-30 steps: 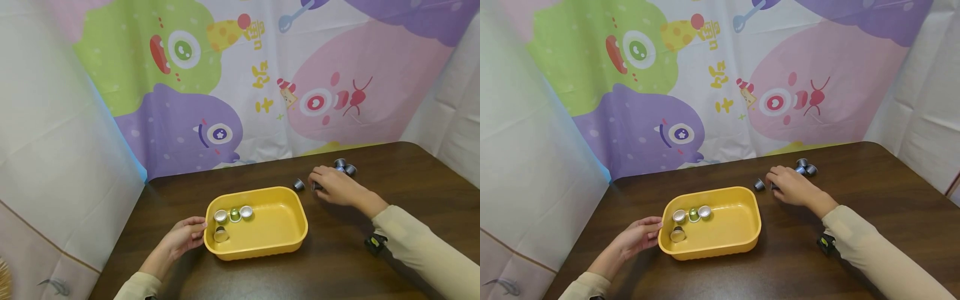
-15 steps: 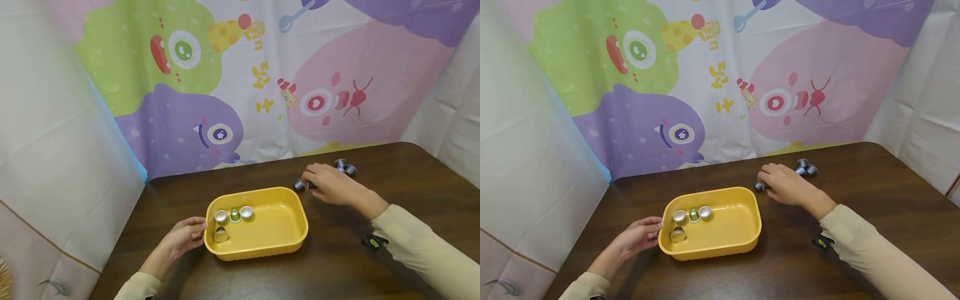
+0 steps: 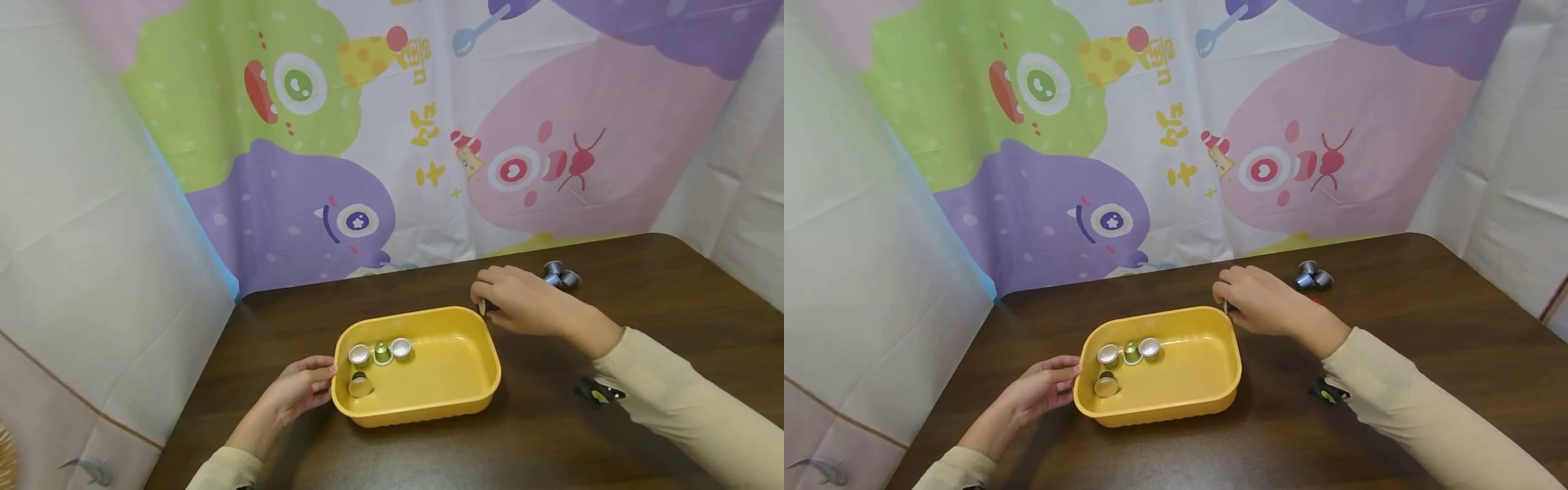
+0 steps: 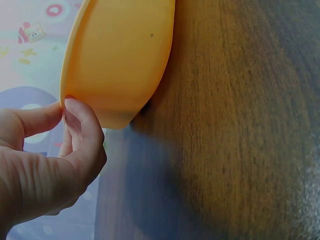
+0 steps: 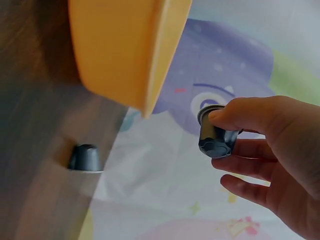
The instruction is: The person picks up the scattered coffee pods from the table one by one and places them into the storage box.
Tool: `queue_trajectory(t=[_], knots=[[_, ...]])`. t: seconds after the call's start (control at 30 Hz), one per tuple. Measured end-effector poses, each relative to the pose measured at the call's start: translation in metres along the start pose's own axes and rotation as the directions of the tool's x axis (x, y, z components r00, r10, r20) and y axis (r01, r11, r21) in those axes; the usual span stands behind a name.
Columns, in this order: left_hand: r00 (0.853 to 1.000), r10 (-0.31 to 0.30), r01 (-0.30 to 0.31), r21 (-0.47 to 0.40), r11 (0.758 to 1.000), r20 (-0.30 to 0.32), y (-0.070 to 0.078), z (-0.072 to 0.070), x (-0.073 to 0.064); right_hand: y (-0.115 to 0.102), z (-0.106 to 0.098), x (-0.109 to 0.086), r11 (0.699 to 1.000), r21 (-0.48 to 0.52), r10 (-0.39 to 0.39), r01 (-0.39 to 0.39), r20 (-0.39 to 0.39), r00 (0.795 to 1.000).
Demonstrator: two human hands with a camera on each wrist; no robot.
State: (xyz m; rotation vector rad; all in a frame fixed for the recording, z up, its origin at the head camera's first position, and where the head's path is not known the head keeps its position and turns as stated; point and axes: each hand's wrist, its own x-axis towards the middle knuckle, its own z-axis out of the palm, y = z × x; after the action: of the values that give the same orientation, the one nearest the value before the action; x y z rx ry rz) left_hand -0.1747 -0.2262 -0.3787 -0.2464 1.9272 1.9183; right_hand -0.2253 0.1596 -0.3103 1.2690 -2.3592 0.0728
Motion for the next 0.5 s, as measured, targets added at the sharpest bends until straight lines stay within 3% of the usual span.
queue_trajectory(t=[0.3, 0.5], knots=[[0.998, 0.027, -0.027, 0.003, 1.000, 0.050, 0.000, -0.006, 0.001, -0.011, -0.009, 0.024, 0.999, 0.025, -0.030, 0.028, 0.077, 0.997], [1.000, 0.011, -0.011, 0.001, 1.000, 0.023, 0.000, -0.002, -0.001, -0.020, -0.013, 0.038, 0.998, 0.045, -0.048, 0.042, 0.156, 0.987]])
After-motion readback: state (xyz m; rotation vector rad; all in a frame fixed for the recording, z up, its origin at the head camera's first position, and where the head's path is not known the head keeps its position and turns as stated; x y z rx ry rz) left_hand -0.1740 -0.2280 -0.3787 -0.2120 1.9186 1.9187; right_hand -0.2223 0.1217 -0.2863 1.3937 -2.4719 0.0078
